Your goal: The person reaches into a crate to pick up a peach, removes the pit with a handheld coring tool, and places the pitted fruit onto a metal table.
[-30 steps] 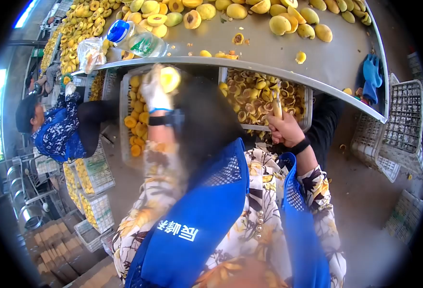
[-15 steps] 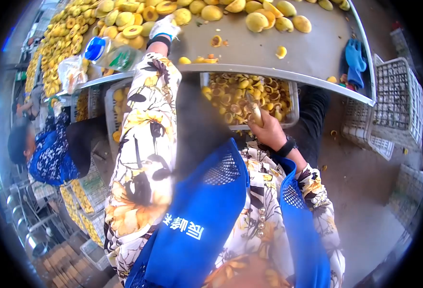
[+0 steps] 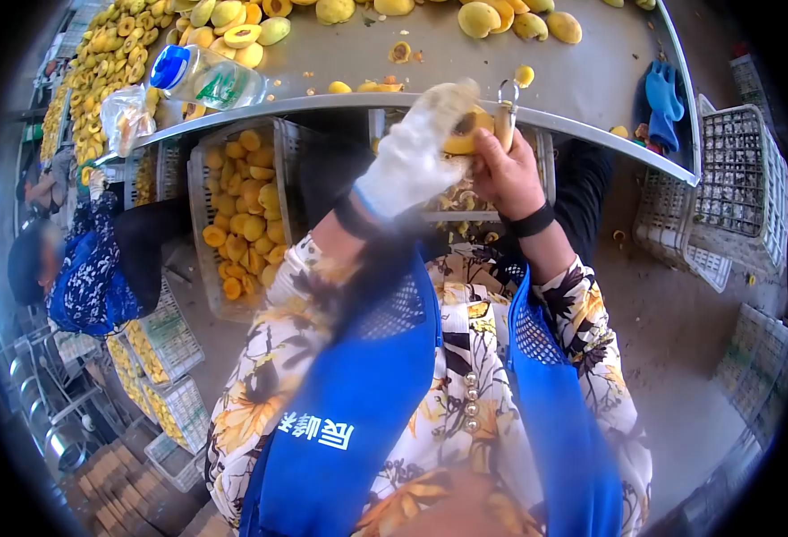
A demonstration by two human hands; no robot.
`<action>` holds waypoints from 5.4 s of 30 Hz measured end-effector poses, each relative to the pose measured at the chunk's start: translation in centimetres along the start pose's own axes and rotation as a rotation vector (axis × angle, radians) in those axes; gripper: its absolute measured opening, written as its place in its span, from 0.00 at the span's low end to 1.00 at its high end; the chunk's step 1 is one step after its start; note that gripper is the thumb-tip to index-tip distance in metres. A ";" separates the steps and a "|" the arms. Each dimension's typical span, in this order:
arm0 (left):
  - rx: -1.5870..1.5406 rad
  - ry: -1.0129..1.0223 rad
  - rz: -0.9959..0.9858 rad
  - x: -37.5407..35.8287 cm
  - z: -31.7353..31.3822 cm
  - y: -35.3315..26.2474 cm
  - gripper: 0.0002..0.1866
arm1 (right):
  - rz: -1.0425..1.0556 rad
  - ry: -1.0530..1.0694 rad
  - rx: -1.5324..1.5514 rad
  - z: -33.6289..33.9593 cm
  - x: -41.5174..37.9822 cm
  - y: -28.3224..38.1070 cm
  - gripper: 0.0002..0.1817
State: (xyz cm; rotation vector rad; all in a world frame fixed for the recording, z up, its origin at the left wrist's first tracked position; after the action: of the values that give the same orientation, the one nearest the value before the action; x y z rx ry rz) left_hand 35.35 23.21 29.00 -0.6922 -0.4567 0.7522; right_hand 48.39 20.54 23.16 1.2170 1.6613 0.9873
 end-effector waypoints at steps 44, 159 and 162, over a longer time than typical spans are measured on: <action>0.015 -0.572 0.073 -0.4 -5.1 1.6 0.11 | -0.227 -0.125 -0.863 -3.4 -3.9 -0.8 0.11; 0.580 -0.401 0.531 -5.8 13.7 13.0 0.19 | -0.058 0.145 -1.308 1.4 0.3 -6.8 0.21; 0.583 -0.232 0.508 4.2 13.3 17.3 0.20 | 0.009 0.158 -1.345 1.3 -0.5 -5.9 0.24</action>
State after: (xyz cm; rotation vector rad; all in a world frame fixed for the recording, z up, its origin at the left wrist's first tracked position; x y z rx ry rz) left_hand 22.07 40.82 26.47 -0.1625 -0.2446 1.3845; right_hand 47.90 18.91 17.38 0.2174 0.7009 1.7688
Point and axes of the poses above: each hand's wrist, its own x-axis towards the middle knuckle, its own z-axis out of the back of the hand, y = z × x, the point moved 3 cm from there along x, towards the middle knuckle, and after that the axes turned 15 degrees about y, right-handed, at the moved point
